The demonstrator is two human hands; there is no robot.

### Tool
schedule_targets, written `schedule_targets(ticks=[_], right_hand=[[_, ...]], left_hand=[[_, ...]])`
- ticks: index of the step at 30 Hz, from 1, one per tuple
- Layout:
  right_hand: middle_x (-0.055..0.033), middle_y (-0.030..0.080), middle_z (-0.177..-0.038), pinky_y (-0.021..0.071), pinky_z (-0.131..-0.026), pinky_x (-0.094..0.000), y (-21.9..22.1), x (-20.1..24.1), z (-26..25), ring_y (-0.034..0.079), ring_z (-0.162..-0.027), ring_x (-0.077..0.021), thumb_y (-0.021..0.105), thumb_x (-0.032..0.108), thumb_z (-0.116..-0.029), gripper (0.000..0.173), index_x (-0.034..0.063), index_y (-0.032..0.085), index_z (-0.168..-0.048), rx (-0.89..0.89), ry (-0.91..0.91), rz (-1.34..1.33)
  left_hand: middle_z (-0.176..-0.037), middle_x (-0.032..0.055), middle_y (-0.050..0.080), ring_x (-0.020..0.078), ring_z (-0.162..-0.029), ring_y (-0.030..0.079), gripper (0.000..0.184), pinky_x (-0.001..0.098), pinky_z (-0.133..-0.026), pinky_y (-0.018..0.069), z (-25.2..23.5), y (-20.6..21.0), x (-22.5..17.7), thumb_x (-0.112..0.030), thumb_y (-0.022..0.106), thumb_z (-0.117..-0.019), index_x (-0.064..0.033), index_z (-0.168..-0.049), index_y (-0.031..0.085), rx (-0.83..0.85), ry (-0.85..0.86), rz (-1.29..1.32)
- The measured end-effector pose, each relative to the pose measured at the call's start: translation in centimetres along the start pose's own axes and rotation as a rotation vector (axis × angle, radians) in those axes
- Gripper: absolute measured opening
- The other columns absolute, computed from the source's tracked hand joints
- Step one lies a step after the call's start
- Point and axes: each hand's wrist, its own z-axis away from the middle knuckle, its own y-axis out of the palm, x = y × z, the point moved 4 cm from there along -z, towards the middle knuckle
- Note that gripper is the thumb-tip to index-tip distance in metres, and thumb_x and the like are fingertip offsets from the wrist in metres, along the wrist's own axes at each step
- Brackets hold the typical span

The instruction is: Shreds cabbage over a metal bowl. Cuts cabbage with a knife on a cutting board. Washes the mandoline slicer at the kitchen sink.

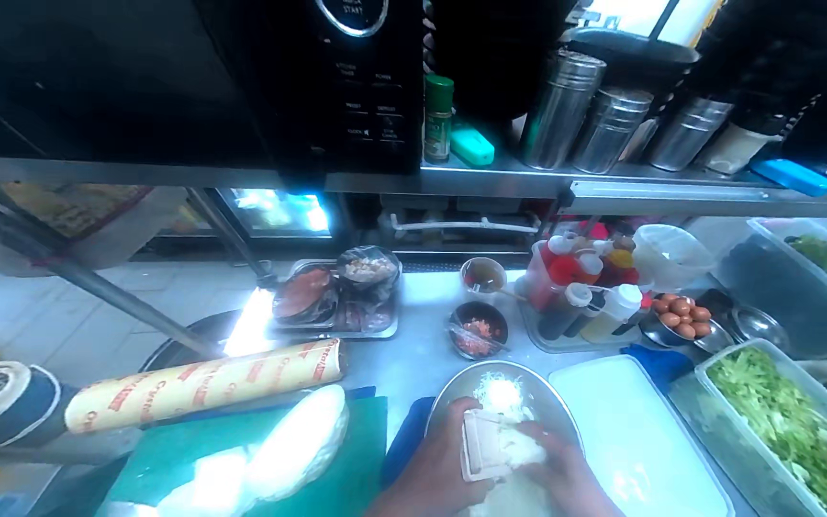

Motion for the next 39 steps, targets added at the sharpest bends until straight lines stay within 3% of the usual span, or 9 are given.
schedule_targets(ticks=[2,6,11,15,19,24,28,33,39], right_hand=[[0.004,0.062,-0.143,0.0533,-0.111,-0.0379,0.3,2.5,0.1,0.059,-0.132,-0.0103,0.084,0.016,-0.0859,0.057,0.022,0.065,-0.139,0.009,-0.046,-0.065],[0.0038,0.064,-0.14,0.0526,-0.11,-0.0371,0.1,-3.4,0.6,0.061,-0.127,-0.0081,0.083,0.024,-0.0852,0.058,0.0234,0.065,-0.14,0.006,0.106,0.045],[0.0027,0.061,-0.145,0.0526,-0.112,-0.038,0.0,2.2,0.3,0.057,-0.133,-0.0112,0.083,0.015,-0.0855,0.057,0.021,0.065,-0.139,0.058,-0.035,-0.081],[0.0014,0.064,-0.141,0.0512,-0.111,-0.0377,-0.3,-4.1,1.1,0.06,-0.129,-0.0098,0.082,0.021,-0.086,0.057,0.0206,0.064,-0.14,0.065,0.132,0.049],[0.0021,0.062,-0.144,0.053,-0.111,-0.0389,0.0,2.6,0.4,0.058,-0.132,-0.0113,0.083,0.015,-0.0861,0.057,0.0201,0.065,-0.14,0.039,-0.003,-0.085],[0.0014,0.064,-0.14,0.0518,-0.11,-0.0402,-0.1,-4.9,0.7,0.061,-0.127,-0.0106,0.081,0.023,-0.0861,0.057,0.0222,0.063,-0.141,0.043,0.179,0.104],[0.0046,0.062,-0.143,0.0533,-0.111,-0.039,-0.1,2.4,-0.3,0.059,-0.13,-0.0097,0.082,0.019,-0.087,0.057,0.0243,0.064,-0.141,0.054,-0.001,-0.06],[0.0019,0.064,-0.141,0.0517,-0.111,-0.04,0.3,-4.1,0.3,0.061,-0.128,-0.0104,0.082,0.022,-0.0862,0.057,0.0215,0.064,-0.14,0.052,0.101,0.076],[0.003,0.061,-0.143,0.0508,-0.113,-0.0383,0.7,0.6,-0.3,0.057,-0.132,-0.01,0.082,0.021,-0.0873,0.055,0.0219,0.064,-0.14,0.037,-0.028,0.003]], left_hand=[[-0.14,0.0004,0.056,0.0067,-0.121,0.061,0.112,0.0321,-0.101,0.0572,0.4,0.4,-0.3,-0.039,0.095,-0.0651,-0.02,-0.153,0.029,0.008,-0.029,0.001],[-0.138,0.0001,0.058,0.0072,-0.118,0.064,0.113,0.0343,-0.097,0.0595,0.5,0.3,0.1,-0.04,0.095,-0.064,-0.0218,-0.153,0.028,0.005,-0.036,-0.005],[-0.14,0.0006,0.057,0.0073,-0.119,0.063,0.112,0.0343,-0.099,0.0587,0.5,0.5,-0.1,-0.041,0.094,-0.0651,-0.0211,-0.153,0.028,0.008,-0.047,-0.019],[-0.139,0.0014,0.058,0.0085,-0.119,0.063,0.112,0.0346,-0.1,0.0581,0.3,0.2,0.3,-0.042,0.095,-0.0641,-0.0211,-0.152,0.03,0.004,-0.033,-0.016],[-0.141,0.0018,0.056,0.0085,-0.121,0.062,0.11,0.0347,-0.101,0.0575,0.3,0.4,-0.5,-0.043,0.094,-0.0662,-0.0206,-0.153,0.03,0.006,-0.057,-0.02],[-0.14,0.0019,0.057,0.0092,-0.119,0.063,0.113,0.0362,-0.099,0.0585,0.3,0.3,-0.1,-0.041,0.095,-0.0635,-0.0212,-0.153,0.029,0.02,-0.047,-0.02],[-0.14,0.0016,0.057,0.0086,-0.118,0.063,0.112,0.0356,-0.099,0.0587,0.2,0.4,-0.4,-0.042,0.095,-0.064,-0.0203,-0.152,0.03,0.006,-0.043,-0.016],[-0.137,0.0025,0.06,0.0095,-0.118,0.064,0.111,0.0363,-0.099,0.0589,1.0,0.2,0.5,-0.042,0.095,-0.0645,-0.0195,-0.152,0.03,0.005,-0.028,-0.013],[-0.135,0.0004,0.06,0.0085,-0.116,0.065,0.112,0.0361,-0.098,0.0597,0.9,0.4,0.4,-0.041,0.095,-0.0634,-0.0222,-0.152,0.029,0.015,-0.074,-0.017]])
